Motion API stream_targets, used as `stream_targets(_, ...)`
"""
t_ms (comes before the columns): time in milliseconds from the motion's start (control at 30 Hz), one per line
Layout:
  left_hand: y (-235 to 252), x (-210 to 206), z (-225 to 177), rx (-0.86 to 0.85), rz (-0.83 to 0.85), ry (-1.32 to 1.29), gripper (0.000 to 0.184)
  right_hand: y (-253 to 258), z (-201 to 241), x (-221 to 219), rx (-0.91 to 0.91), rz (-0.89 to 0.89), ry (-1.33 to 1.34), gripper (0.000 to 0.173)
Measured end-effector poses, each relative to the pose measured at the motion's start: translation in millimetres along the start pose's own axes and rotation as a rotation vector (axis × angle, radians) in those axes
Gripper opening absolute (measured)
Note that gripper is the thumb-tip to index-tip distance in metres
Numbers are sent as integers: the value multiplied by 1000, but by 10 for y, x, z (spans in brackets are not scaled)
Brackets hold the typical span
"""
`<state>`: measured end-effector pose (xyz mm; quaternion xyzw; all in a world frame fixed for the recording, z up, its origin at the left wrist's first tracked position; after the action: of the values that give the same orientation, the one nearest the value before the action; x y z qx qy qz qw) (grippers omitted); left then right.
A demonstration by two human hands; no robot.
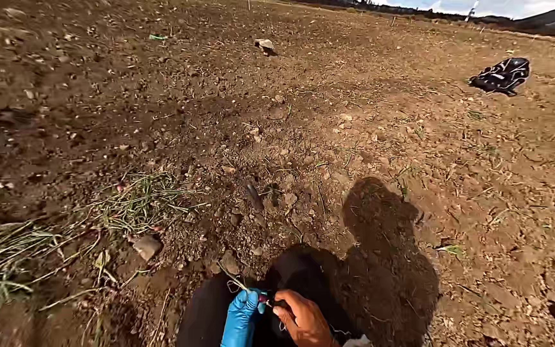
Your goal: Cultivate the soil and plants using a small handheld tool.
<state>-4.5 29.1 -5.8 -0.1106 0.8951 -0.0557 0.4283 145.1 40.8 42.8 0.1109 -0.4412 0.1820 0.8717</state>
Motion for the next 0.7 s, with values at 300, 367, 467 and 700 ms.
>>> stream_targets(300, -38, 362, -175, 17, -371, -68, 21, 1044, -126, 288, -150, -262, 60, 53)
stream_targets(367, -15, 341, -159, 23, -347, -63, 21, 1535, -85, 416, -172, -237, 14, 54)
stream_targets(467, 2, 282, -186, 28, -279, -52, 22, 2286, -31, 477, -230, -124, -86, 60)
stream_targets(700, 40, 255, -275, 99, -280, -36, 17, 3255, -240, -230, -393, 88, -34, 51)
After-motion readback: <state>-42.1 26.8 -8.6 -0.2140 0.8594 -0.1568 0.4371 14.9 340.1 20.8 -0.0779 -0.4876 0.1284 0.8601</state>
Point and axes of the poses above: each hand's wrist, its own y-axis towards the middle knuckle, its own x-axis out of the back of the hand, z = x × y, the point moved 3 cm from there along y, towards the middle knuckle, and after that the axes turned 14 degrees about -y, right-handed, at the moved point
